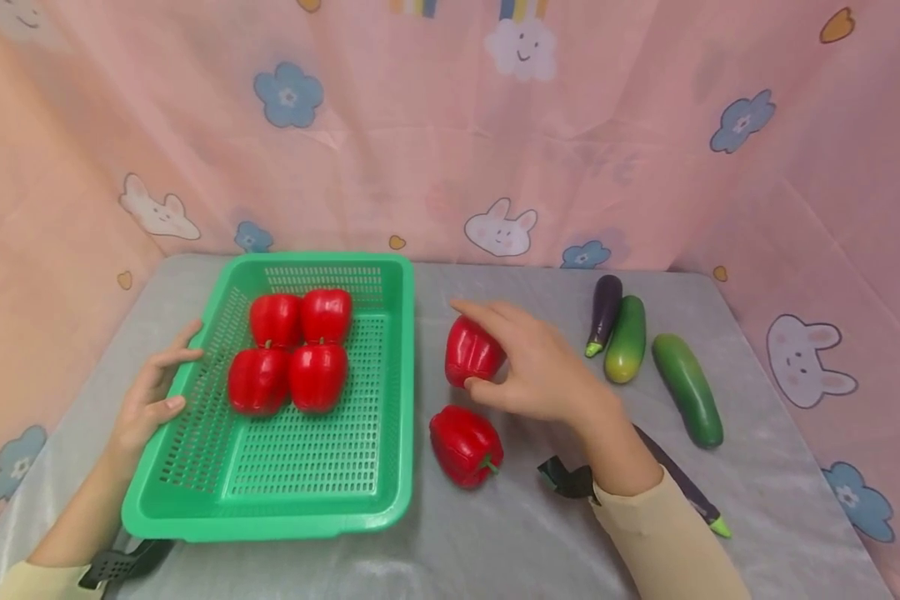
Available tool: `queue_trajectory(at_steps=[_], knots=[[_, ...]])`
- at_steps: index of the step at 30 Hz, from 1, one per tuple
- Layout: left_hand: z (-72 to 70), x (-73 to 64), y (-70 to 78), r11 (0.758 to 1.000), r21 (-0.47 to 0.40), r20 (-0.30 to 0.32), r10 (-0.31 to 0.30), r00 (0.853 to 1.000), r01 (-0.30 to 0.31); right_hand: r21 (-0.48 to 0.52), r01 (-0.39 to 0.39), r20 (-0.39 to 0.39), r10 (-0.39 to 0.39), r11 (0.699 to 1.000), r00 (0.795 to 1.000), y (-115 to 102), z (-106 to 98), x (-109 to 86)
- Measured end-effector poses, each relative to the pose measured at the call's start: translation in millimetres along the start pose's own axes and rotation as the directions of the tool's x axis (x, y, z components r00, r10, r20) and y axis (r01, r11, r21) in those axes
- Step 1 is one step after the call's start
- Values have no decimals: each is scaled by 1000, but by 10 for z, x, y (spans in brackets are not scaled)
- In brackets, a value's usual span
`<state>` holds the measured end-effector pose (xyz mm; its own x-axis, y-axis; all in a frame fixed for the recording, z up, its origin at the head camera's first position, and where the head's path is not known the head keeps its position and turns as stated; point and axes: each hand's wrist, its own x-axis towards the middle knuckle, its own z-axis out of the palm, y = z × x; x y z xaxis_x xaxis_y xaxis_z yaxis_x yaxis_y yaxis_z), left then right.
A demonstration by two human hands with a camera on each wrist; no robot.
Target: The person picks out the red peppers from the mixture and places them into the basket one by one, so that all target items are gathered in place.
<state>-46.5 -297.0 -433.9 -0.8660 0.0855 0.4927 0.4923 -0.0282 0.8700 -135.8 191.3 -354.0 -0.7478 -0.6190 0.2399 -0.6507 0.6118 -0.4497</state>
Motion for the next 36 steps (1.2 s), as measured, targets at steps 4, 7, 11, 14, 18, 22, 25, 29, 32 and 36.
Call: queue_trajectory(at_steps=[4,7,11,14,18,22,25,29,32,36], knots=[[-10,-5,6,1000,19,0,-10,1000,10,7,64,-63,-63,998,996,-68,-3,37],[-10,-17,1,999,33,-9,-21,1000,21,13,120,-110,-118,993,987,-128,-10,80],[-4,-20,-7,999,43,-15,-15,1000,15,2,188,-167,-185,982,968,-208,-22,147],[6,-18,5,998,43,-26,-39,999,40,-6,230,-202,-226,973,953,-260,-19,194],[18,-23,31,994,48,-50,-92,994,95,-38,275,-226,-276,961,934,-329,-7,254],[9,-34,32,994,56,-50,-93,994,95,-66,298,-237,-305,952,922,-407,8,309],[-10,-36,6,995,57,-45,-79,996,82,-62,314,-248,-320,947,914,-466,32,343],[-30,-32,-20,996,50,-46,-74,996,77,-41,342,-261,-340,939,903,-543,69,391],[-31,-28,-19,996,53,-45,-69,997,71,-20,355,-268,-347,935,899,-593,93,432],[-28,-25,-19,996,63,-39,-56,998,59,-12,376,-267,-365,927,892,-648,125,494]])
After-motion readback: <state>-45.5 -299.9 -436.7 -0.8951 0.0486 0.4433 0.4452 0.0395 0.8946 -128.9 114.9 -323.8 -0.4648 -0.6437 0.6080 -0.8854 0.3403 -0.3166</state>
